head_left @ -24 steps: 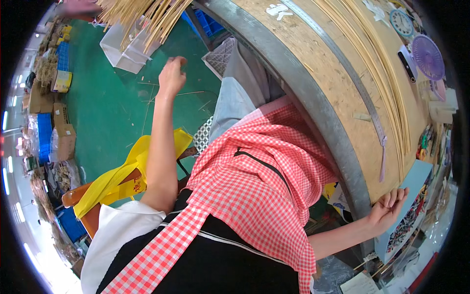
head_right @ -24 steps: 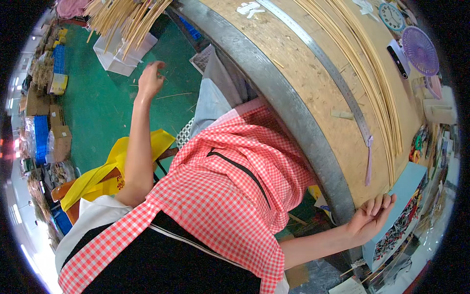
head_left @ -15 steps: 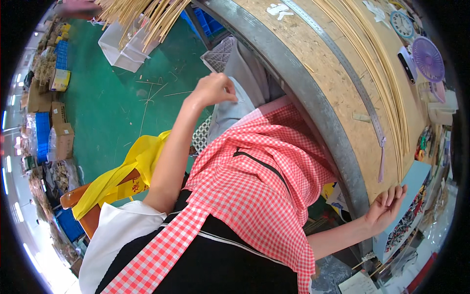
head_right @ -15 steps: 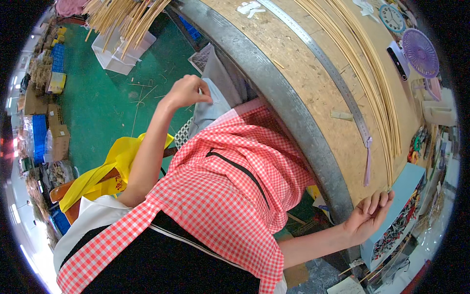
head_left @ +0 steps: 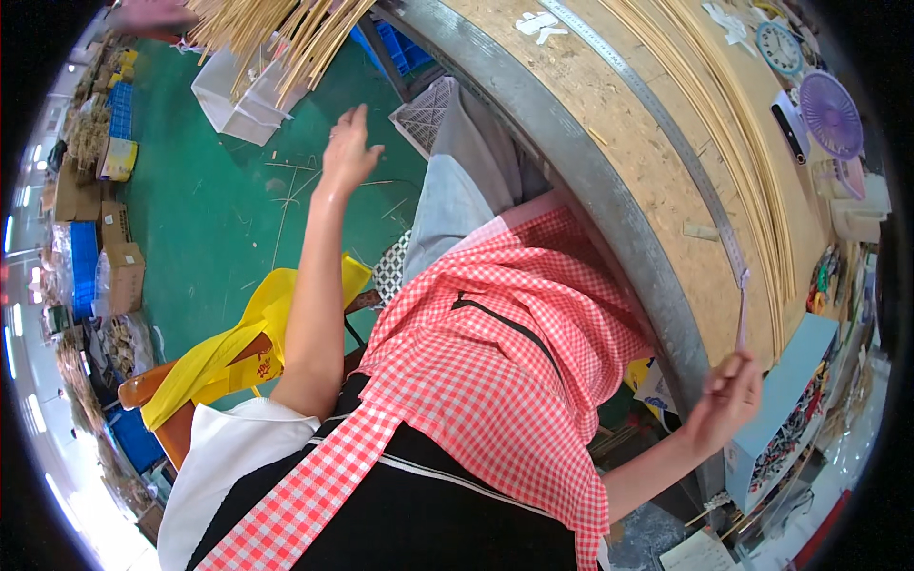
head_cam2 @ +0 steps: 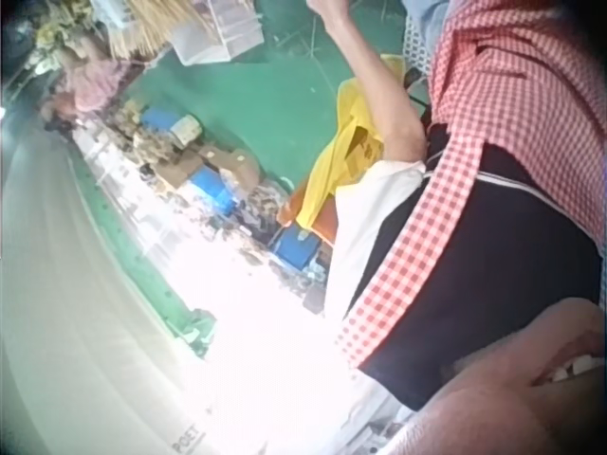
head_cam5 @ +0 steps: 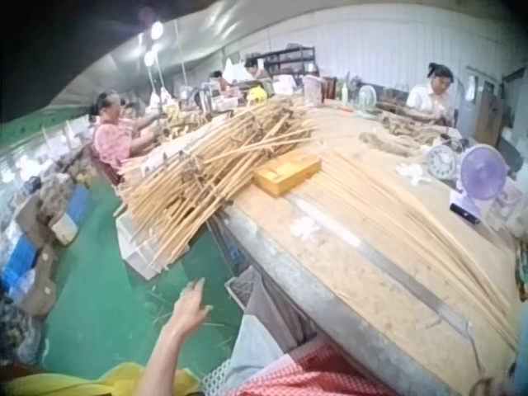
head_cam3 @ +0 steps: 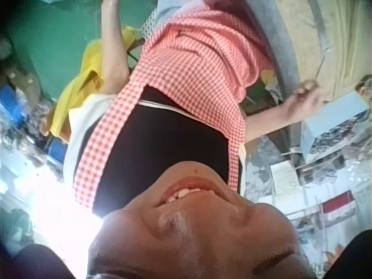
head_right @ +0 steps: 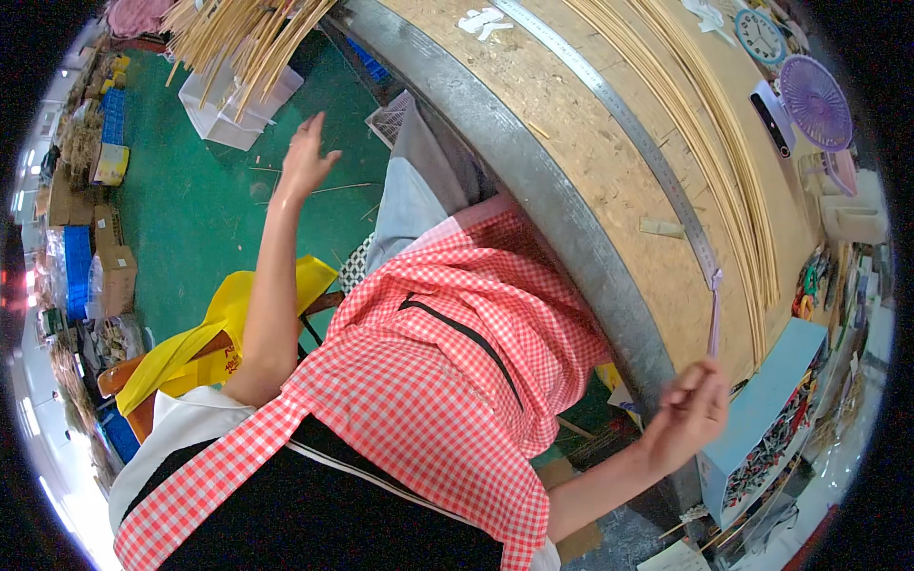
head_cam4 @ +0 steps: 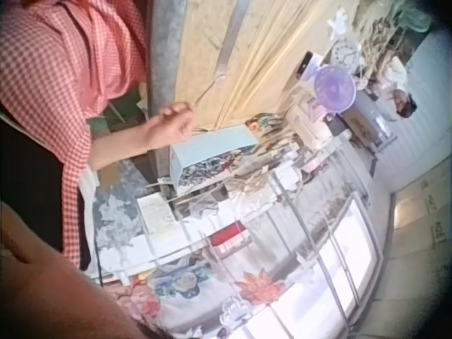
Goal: The person sits at a workbench in a workshop and repeatedly sharpens thin wooden sticks. They hold a stick in their left hand and use a small metal file in their right hand to smooth the tip. The person works on multiple sticks one by one, occasionally pausing to inspect the tip or switch to a new stick from a pile on the table.
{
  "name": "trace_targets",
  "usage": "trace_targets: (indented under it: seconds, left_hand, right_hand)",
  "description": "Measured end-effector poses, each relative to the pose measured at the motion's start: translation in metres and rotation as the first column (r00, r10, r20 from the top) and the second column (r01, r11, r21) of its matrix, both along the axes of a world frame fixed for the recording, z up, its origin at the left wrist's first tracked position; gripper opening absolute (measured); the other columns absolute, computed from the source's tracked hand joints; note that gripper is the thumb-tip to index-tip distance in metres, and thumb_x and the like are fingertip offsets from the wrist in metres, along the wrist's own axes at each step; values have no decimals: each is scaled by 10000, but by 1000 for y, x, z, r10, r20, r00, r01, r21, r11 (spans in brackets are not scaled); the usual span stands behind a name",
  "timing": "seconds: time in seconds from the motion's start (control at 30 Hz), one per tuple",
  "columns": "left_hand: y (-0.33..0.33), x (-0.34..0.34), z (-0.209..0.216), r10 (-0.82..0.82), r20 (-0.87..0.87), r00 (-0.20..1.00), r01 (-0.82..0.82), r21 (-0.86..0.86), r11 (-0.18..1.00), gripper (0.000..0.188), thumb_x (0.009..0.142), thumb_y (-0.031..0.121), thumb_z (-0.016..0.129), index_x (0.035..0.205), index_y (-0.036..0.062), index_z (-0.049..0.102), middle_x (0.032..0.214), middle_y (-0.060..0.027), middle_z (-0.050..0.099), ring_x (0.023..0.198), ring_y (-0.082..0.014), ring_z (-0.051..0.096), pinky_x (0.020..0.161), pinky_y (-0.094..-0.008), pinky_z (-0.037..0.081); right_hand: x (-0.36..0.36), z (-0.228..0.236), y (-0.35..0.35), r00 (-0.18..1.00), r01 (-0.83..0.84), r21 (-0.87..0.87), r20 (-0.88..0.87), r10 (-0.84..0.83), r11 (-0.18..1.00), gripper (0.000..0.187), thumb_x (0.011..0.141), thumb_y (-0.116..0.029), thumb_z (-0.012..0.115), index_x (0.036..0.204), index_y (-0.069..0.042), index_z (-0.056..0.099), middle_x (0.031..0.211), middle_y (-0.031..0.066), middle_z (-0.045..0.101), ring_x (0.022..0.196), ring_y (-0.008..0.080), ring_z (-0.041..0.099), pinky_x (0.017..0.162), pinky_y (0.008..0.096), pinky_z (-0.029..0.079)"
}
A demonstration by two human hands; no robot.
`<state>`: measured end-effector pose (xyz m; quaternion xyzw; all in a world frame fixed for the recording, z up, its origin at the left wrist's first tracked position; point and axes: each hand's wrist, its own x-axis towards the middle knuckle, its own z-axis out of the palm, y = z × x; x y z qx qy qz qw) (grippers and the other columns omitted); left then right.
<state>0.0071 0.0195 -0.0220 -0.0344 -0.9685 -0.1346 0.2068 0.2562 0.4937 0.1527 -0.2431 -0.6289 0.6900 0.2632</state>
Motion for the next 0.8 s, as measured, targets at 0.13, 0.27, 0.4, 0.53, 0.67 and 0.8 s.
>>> trace_targets:
  seconds: [0.13,0.27,0.4,0.53,0.67,0.8]
  left_hand:
    - [100,9,25,-393,185,901,279,446,850,378,769,199,649,1071,-24,603,1159,-224,572,1073,-384,539,909,-413,444]
    - [210,35,-9,-758,326,565,522,570,635,377,822,218,623,1152,37,599,1149,-204,595,1088,-349,554,971,-373,413]
    - [270,28,-18,-808,-25,589,694,527,490,384,893,347,500,1156,95,622,1262,-151,554,1191,-350,478,1037,-438,329]
    - [312,8,-104,-768,-83,636,342,922,184,415,913,376,464,1211,118,594,1284,-99,551,1231,-302,449,1077,-431,266]
    - [316,-3,-99,-788,-8,615,324,914,243,406,919,361,467,1208,104,589,1269,-99,558,1207,-294,465,1052,-426,296]
    - [282,-11,-93,-746,90,660,209,931,298,396,924,346,471,1205,91,584,1254,-99,564,1182,-285,482,1027,-421,326]
  right_hand:
    - [7,-15,-51,881,-383,215,378,285,898,139,905,-37,532,897,26,655,690,29,548,596,88,499,517,209,379]
    - [23,-39,-64,754,-640,612,616,227,464,140,880,-29,529,966,56,599,823,184,605,727,318,594,666,366,462]
    - [59,-93,-46,669,-639,637,737,-97,431,264,881,-70,537,1113,55,524,1005,274,558,941,421,541,805,465,424]
    - [81,-170,7,747,-360,703,611,-262,613,360,931,-241,543,1113,69,558,1026,228,598,853,351,586,674,402,485]
    - [75,-245,43,678,405,1,671,-301,914,393,911,-261,583,1104,81,561,1056,177,623,883,270,590,746,376,481]
    - [41,-223,13,713,475,-26,598,-367,880,379,907,-224,569,1127,84,545,1089,194,605,925,288,576,791,386,458]
